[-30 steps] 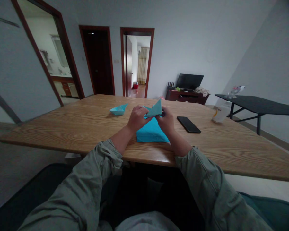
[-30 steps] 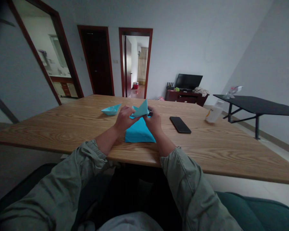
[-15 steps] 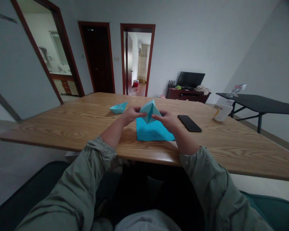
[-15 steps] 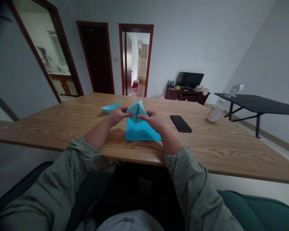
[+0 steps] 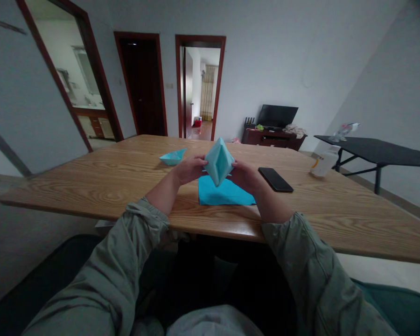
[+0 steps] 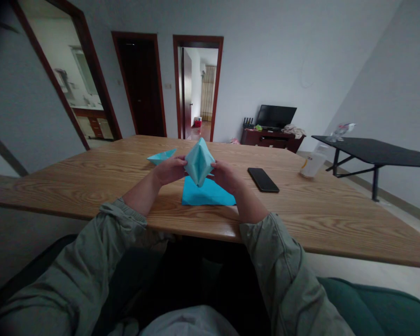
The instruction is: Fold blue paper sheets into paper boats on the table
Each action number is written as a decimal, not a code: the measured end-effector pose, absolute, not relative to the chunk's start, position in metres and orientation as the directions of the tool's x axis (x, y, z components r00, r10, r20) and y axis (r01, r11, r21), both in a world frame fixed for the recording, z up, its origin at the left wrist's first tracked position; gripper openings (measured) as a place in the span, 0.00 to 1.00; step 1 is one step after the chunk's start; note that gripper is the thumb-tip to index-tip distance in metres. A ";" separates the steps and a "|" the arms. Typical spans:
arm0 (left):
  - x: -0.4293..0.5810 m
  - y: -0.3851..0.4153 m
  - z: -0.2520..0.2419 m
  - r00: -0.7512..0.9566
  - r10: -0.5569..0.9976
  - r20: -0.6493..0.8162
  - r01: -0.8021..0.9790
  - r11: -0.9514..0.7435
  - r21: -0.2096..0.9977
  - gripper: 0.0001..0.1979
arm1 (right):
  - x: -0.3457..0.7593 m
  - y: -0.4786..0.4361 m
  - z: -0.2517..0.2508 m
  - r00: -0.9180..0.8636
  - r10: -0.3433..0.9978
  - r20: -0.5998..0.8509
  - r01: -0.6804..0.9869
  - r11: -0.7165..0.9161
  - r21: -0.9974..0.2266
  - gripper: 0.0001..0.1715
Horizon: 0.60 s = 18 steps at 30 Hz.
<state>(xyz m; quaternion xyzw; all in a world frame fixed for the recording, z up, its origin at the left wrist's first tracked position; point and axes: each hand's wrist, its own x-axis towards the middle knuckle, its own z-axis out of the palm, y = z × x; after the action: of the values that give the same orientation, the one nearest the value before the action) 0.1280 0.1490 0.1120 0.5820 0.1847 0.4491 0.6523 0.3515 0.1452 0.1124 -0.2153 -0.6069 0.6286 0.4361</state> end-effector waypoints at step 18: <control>0.132 0.151 0.113 0.453 0.857 0.244 -0.386 -0.058 0.921 0.11 | 0.348 0.153 0.108 -0.469 0.850 0.241 -0.304 0.101 -0.947 0.07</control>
<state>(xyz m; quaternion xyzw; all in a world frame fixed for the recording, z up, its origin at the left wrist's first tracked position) 0.1323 0.1510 0.1126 0.5492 0.2144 0.4769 0.6519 0.3480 0.1528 0.1080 -0.2343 -0.5827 0.6283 0.4592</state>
